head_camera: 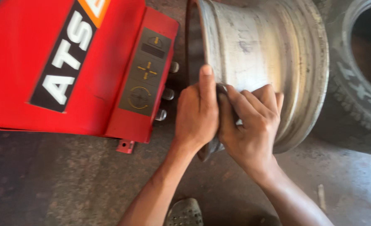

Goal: The person scrubs the inner and outer surfaces of a vehicle wheel rim using a small abrasive pad. They rotate the rim to access different sections and continue scrubbing the outer face after repositioning the rim upright.

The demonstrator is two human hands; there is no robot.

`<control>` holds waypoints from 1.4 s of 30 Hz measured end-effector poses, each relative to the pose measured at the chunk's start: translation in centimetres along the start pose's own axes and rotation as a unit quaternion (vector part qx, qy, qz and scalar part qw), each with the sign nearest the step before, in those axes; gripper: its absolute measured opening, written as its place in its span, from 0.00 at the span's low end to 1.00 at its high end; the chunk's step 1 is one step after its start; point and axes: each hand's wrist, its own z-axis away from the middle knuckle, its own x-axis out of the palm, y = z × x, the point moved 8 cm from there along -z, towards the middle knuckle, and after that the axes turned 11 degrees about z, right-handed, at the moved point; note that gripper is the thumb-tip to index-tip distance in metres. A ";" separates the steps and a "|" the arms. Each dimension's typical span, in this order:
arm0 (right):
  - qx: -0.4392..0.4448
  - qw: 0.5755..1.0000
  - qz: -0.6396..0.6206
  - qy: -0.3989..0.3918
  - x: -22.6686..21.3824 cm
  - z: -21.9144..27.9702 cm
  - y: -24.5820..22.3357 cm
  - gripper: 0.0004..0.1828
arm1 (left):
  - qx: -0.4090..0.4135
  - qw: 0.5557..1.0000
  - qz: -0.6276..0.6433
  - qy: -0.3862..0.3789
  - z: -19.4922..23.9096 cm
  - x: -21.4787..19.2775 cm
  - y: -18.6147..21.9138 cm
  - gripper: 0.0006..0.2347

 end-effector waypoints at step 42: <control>0.316 0.938 -0.121 -0.079 -4.8 3.3 10.6 0.12 | 0.007 0.997 0.034 0.069 6.4 0.0 -10.3 0.28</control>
